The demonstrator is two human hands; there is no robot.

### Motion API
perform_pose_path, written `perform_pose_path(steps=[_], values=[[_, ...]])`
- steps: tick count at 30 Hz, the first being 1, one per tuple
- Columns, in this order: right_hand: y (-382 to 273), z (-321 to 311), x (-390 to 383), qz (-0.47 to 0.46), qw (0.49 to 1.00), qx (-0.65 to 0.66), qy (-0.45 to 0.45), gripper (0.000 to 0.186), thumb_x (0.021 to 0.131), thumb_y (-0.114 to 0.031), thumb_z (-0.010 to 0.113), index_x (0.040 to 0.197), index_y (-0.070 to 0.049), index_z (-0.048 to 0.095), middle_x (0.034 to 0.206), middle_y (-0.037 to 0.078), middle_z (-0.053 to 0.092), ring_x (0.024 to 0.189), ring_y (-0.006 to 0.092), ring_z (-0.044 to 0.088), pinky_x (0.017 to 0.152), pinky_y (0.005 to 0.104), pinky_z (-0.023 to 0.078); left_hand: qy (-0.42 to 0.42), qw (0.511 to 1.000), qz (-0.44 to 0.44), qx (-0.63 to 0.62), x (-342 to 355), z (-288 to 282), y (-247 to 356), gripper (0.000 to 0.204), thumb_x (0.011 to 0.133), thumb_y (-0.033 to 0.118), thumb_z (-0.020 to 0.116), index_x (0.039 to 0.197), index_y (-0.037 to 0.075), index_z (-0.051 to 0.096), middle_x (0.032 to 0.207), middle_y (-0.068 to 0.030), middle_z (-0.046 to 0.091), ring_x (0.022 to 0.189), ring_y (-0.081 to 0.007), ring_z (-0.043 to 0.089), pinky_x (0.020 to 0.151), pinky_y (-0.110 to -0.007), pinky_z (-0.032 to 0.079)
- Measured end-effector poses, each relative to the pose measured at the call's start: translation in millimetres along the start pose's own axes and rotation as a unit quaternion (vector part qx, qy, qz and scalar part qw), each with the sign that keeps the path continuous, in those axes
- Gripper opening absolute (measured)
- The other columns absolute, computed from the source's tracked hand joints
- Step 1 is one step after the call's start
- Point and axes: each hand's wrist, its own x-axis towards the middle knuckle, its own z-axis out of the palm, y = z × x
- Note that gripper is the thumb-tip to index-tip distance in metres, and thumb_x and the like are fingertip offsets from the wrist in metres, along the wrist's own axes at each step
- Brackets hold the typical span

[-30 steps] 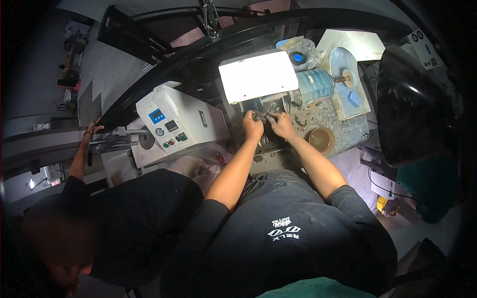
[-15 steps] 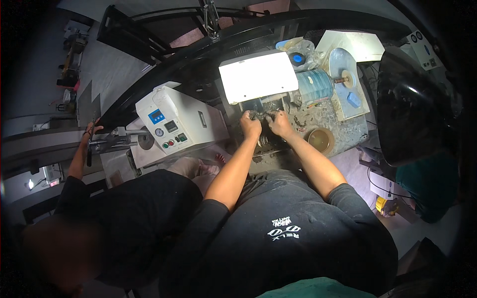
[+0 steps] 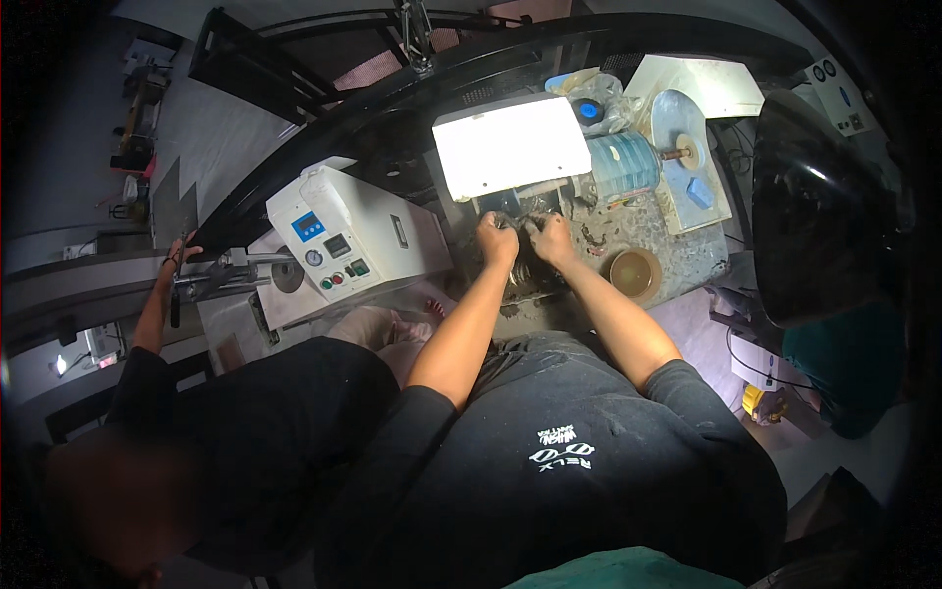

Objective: The person polishes dentures by applying compound and holding the dental prosthetics against a rotating polishing wheel by hand.

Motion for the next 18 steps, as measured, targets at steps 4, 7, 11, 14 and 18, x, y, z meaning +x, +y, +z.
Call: perform_pose_path(steps=[4,7,11,14,18], values=[[-18,-7,-7,-0.048,0.998,-0.035,-0.014,0.021,0.076,-0.014,0.062,0.088,0.003,0.065,0.078,0.025,0.062,0.077,0.0402,0.062,0.072,0.0414,0.048,-0.029,0.999,-0.044,-0.006,-1,-12,-13,0.02,0.066,-0.005,0.046,0.082,-0.004,0.059,0.075,-0.0231,0.061,0.074,-0.0383,0.061,0.068,-0.04,0.046],[-14,-16,-6,0.0,0.99,-0.081,-0.114,0.037,0.078,-0.016,0.06,0.109,0.004,0.058,0.098,0.03,0.059,0.095,0.0406,0.058,0.084,0.0399,0.046,-0.023,0.999,0.046,0.007,-4,-28,-20,0.018,0.067,-0.006,0.047,0.081,-0.003,0.06,0.072,-0.0191,0.063,0.067,-0.0279,0.062,0.064,-0.035,0.046],[16,10,7,0.005,0.926,-0.297,-0.233,0.076,0.083,-0.025,0.052,0.14,0.005,0.012,0.143,0.03,0.018,0.133,0.0383,0.022,0.111,0.0368,0.021,-0.034,0.999,0.042,0.002,-10,-40,-7,0.02,0.067,-0.007,0.049,0.084,-0.003,0.06,0.075,-0.0178,0.064,0.069,-0.0267,0.062,0.065,-0.035,0.047],[15,28,-8,-0.101,0.884,-0.306,-0.34,0.063,0.082,-0.025,0.048,0.132,0.01,0.031,0.136,0.033,0.029,0.128,0.0378,0.033,0.108,0.0359,0.028,-0.023,0.999,0.044,0.006,-11,-42,-1,0.022,0.068,-0.007,0.049,0.088,-0.004,0.058,0.076,-0.019,0.063,0.07,-0.0267,0.063,0.066,-0.034,0.047],[4,16,-46,-0.15,0.869,-0.253,-0.397,0.031,0.078,-0.018,0.049,0.094,0.006,0.06,0.104,0.028,0.057,0.099,0.0411,0.055,0.09,0.0427,0.045,-0.041,0.998,0.041,-0.01,-9,-51,9,0.026,0.068,-0.007,0.05,0.094,-0.006,0.057,0.078,-0.0201,0.063,0.074,-0.0283,0.063,0.068,-0.034,0.046]])
